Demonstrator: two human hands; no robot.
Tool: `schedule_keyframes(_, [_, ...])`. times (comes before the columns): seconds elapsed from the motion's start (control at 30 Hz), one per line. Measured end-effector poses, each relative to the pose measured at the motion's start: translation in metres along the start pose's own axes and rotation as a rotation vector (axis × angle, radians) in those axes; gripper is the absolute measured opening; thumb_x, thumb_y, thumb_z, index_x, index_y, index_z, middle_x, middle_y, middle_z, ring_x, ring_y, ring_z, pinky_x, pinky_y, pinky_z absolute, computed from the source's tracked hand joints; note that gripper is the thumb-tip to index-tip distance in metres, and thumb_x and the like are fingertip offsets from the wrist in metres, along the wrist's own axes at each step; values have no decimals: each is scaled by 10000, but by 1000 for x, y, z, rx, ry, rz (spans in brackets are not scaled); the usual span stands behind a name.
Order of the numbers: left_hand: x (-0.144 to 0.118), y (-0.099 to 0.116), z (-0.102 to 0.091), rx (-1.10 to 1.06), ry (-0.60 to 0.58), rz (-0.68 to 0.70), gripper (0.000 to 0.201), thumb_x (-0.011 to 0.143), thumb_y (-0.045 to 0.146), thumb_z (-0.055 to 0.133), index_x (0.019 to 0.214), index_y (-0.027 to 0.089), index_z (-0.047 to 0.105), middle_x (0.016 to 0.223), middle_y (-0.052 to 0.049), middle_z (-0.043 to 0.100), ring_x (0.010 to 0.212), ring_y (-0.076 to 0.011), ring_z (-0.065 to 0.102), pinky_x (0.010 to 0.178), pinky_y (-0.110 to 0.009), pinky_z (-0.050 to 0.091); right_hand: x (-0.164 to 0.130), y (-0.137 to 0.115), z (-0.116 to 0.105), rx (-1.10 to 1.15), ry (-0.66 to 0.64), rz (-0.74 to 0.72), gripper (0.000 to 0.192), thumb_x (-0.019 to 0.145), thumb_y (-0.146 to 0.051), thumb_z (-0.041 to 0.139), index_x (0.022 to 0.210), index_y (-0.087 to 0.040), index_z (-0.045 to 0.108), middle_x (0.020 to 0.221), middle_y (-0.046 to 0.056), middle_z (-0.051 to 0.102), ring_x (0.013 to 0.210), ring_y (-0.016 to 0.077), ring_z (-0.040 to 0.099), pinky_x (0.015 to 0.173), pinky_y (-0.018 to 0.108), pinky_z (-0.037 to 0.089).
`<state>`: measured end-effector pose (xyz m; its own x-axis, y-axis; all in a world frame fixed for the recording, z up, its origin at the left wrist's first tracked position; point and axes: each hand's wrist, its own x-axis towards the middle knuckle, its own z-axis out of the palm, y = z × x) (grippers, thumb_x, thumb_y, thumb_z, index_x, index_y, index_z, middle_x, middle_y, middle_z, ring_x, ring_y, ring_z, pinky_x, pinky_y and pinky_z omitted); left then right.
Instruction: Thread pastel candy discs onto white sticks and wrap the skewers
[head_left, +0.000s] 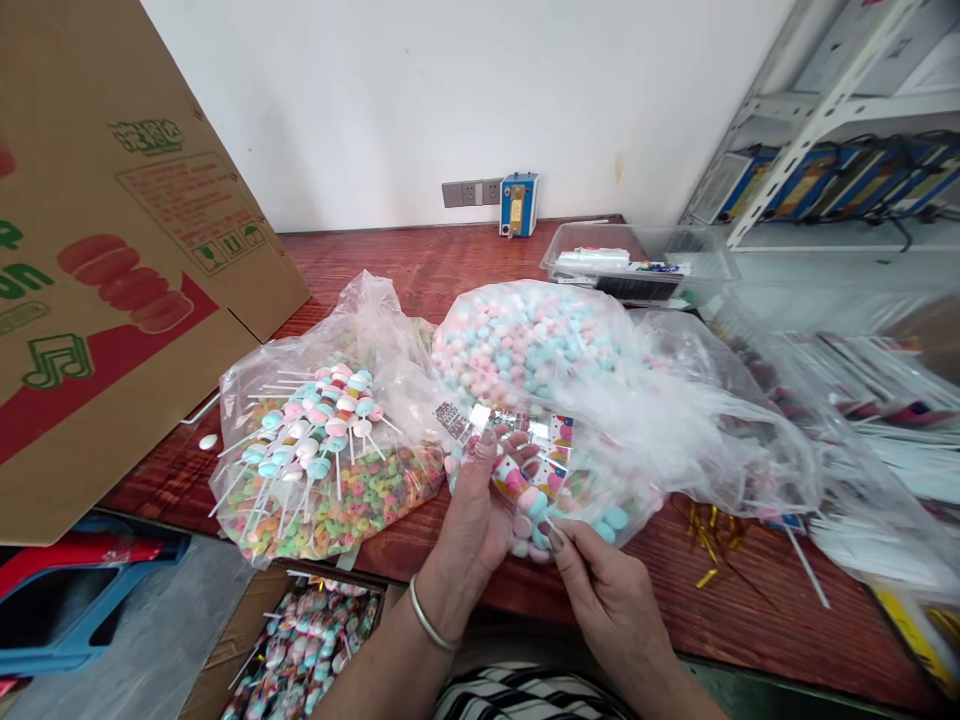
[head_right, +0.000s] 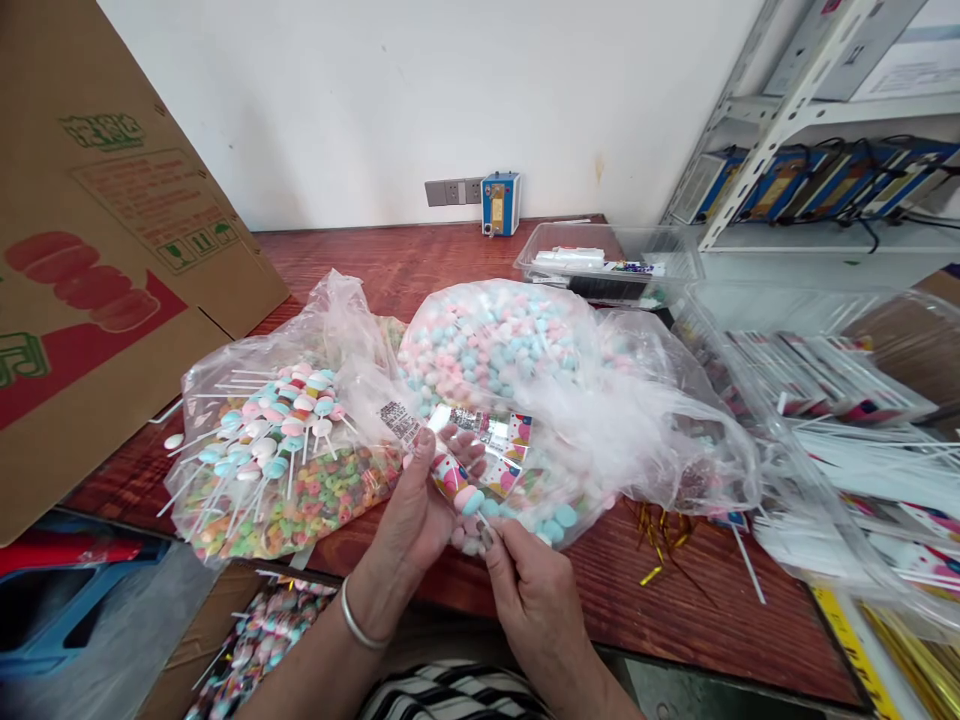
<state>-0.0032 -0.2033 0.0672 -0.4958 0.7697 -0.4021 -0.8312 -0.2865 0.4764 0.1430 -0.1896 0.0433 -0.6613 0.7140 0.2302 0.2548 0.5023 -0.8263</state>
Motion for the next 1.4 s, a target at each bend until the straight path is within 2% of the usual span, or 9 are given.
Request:
schedule_keyframes(0.1, [7,8,4,-25,-9,66,254,752,255,772,944,162,634,749,15,628,677,-97,622,730,-238,539,-2,2,3,-10,0,-39,225,986,-278,437,963,-206,649,828,39,710,719,166,664,660,226,490])
schedule_keyframes(0.23, [2,-4,9,-51,-62,-43,263,762,345,765,823,155,594,582,72,490,476,-44,475,569,-190,489,0,3,9,-72,23,-49,240,985,-287,419,881,-196,616,722,26,666,625,158,614,571,224,458])
schedule_keyframes(0.4, [0,-12,3,-39,-32,-67,352,734,407,782,922,160,618,719,11,608,632,-107,610,643,-246,534,6,8,8,-85,19,-14,255,990,-287,409,823,-200,582,681,4,646,584,141,589,545,217,448])
schedule_keyframes(0.6, [14,9,1,-52,13,-37,243,767,275,765,927,158,624,731,15,597,615,-94,590,601,-221,523,8,13,5,-235,180,-206,186,949,-263,492,982,-167,648,762,64,715,652,190,657,620,261,488])
schedule_keyframes(0.83, [8,2,8,-101,20,-107,303,836,444,672,817,161,563,608,42,500,506,-72,507,507,-185,474,6,-6,5,286,-133,262,319,1010,-370,365,770,-216,509,474,-72,469,382,98,423,402,197,330])
schedule_keyframes(1.0, [-5,-21,10,-54,35,-49,293,844,407,663,742,158,547,660,0,570,573,-103,570,603,-232,532,10,-1,10,-46,66,27,250,975,-325,435,828,-187,582,677,11,637,592,141,589,558,224,419])
schedule_keyframes(1.1, [-3,-18,7,-37,74,-37,213,847,355,667,847,156,593,779,-32,639,659,-130,627,644,-256,550,10,9,9,-162,90,-33,201,972,-288,452,903,-180,608,740,29,689,622,147,635,571,221,427])
schedule_keyframes(1.23, [6,-3,3,-49,110,-8,168,831,267,695,929,157,615,778,-9,637,639,-107,622,626,-229,542,6,15,6,-166,60,-37,209,972,-281,450,855,-181,591,681,10,656,570,139,613,546,216,419])
schedule_keyframes(1.4, [13,1,5,-151,11,-28,171,820,274,707,832,161,580,632,47,545,518,-67,537,557,-195,504,6,2,6,63,-44,16,277,999,-267,394,791,-193,562,655,-12,607,577,120,566,535,187,422])
